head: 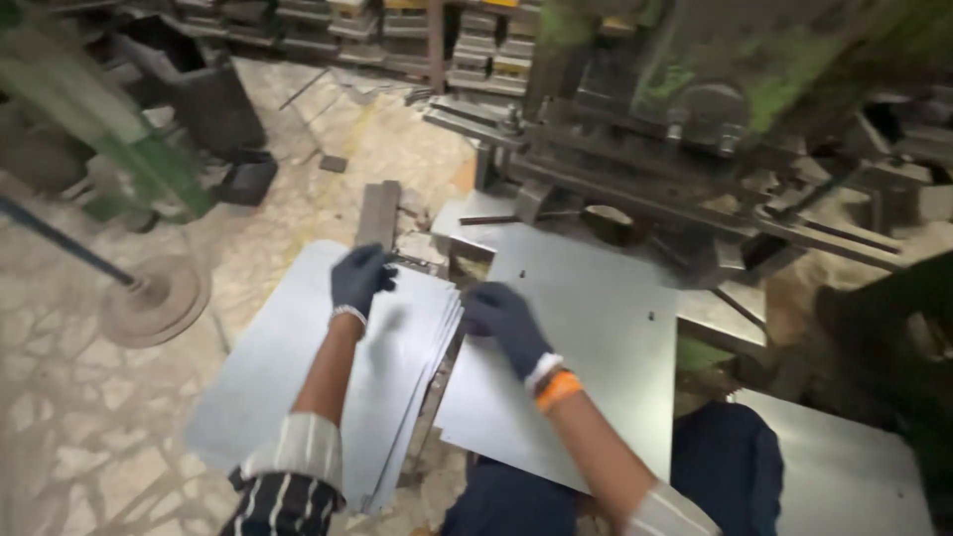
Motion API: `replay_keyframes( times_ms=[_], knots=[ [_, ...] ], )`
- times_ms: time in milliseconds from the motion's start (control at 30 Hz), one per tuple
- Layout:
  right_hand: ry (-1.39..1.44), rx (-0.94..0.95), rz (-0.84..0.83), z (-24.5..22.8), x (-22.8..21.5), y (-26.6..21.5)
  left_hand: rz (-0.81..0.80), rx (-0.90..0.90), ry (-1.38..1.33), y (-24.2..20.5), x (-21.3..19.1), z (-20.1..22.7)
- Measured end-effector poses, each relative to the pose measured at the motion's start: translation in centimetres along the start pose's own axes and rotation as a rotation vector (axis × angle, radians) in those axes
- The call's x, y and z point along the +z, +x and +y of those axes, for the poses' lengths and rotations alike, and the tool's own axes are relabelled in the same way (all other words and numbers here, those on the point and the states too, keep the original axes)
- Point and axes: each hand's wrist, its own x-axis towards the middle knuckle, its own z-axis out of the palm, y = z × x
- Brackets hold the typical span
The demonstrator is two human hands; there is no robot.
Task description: Feeding metal sheets into an industrial stamping machine to punch patterns or holes.
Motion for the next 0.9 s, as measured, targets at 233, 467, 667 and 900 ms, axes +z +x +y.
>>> replay_keyframes(
  times_ms=[233, 467, 667, 900],
  knots=[
    [-0.131, 0.189, -0.105, 12.6, 10.5, 4.7, 0.537, 0.599, 1.247, 3.2, -12.4, 7.9],
    [-0.949, -0.066, -0.295, 24.6, 13.5, 4.4, 0.377, 0.224, 2.094, -11.6, -9.4, -2.8],
    [-1.248, 0.238, -0.158, 23.8, 17.7, 3.0, 0.248, 0.278, 1.924, -11.8, -8.6, -2.4],
    [-0.969, -0.802, -0.138, 11.1, 16.5, 6.8, 0.010, 0.036, 1.605, -0.9, -14.1, -1.1]
  ],
)
